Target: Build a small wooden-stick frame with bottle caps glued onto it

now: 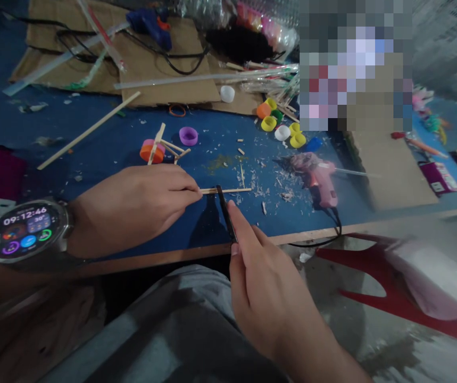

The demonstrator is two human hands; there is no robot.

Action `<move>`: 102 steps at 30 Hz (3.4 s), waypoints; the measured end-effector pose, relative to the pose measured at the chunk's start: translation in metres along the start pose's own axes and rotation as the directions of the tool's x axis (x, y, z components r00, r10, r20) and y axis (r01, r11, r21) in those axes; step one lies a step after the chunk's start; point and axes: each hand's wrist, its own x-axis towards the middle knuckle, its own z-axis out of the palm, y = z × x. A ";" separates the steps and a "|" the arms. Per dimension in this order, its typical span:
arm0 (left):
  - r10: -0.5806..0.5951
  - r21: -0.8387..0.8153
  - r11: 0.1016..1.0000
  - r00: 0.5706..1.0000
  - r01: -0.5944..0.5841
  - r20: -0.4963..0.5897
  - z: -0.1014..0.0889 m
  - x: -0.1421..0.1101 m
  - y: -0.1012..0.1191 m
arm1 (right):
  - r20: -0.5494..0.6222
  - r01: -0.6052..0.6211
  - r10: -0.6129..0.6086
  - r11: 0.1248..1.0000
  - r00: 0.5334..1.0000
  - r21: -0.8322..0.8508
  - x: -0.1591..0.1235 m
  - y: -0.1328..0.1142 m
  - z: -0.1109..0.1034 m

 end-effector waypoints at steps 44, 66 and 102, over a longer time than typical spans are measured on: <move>-0.084 0.043 0.996 0.991 0.079 0.107 -0.010 0.015 0.008 | 0.048 0.054 -0.051 0.997 0.998 -0.056 0.017 -0.012 -0.002; -0.078 0.051 0.996 0.993 0.074 0.084 -0.009 0.013 0.008 | 0.030 -0.051 0.048 0.991 0.998 0.123 0.006 -0.005 -0.001; -0.074 0.113 0.992 0.986 0.057 0.149 -0.017 0.017 0.006 | 0.024 0.082 -0.081 0.994 0.996 -0.071 0.010 -0.011 -0.001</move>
